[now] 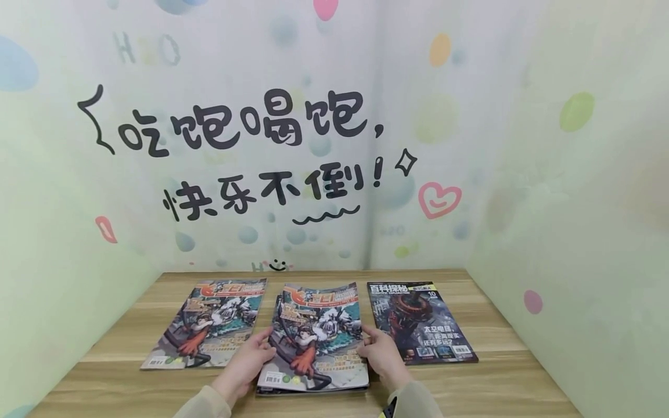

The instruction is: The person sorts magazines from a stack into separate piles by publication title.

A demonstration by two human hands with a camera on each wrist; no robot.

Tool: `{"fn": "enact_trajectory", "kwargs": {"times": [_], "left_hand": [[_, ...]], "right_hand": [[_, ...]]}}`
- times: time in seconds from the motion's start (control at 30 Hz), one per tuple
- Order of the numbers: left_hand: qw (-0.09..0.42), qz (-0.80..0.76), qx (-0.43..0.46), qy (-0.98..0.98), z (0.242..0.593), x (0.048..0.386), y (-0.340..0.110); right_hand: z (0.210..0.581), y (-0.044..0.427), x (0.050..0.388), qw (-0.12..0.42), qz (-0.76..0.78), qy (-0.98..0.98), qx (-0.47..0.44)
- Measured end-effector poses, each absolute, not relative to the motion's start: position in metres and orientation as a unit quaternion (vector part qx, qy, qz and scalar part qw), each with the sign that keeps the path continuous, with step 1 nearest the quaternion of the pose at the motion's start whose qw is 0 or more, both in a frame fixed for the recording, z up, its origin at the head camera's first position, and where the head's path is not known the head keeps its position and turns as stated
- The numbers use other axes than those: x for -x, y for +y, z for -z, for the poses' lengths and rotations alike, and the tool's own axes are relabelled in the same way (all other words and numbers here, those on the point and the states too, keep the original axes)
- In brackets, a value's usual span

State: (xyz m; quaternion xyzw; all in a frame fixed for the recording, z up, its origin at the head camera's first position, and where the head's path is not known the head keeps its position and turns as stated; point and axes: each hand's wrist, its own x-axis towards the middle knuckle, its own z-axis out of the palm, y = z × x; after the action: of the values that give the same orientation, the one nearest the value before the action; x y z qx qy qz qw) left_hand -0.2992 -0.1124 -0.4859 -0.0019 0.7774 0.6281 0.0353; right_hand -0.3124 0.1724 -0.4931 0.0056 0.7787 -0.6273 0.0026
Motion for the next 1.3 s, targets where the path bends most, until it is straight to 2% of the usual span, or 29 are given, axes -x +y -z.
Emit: {"fn": "enact_trajectory", "kwargs": {"times": [0.57,1.03,1.3], "left_hand": [[0.014,-0.625,0.003,0.780,0.485,0.297,-0.127],[0.029,-0.628,0.010,0.778,0.480,0.294,-0.150],[0.013,-0.614,0.023,0.789,0.477,0.291,-0.166]], "right_hand": [[0.486,0.159,0.307,-0.013,0.637,0.771,0.007],[0.483,0.139,0.303,0.010,0.660,0.751,0.024],[0.480,0.125,0.302,0.022,0.677,0.735,0.044]]}}
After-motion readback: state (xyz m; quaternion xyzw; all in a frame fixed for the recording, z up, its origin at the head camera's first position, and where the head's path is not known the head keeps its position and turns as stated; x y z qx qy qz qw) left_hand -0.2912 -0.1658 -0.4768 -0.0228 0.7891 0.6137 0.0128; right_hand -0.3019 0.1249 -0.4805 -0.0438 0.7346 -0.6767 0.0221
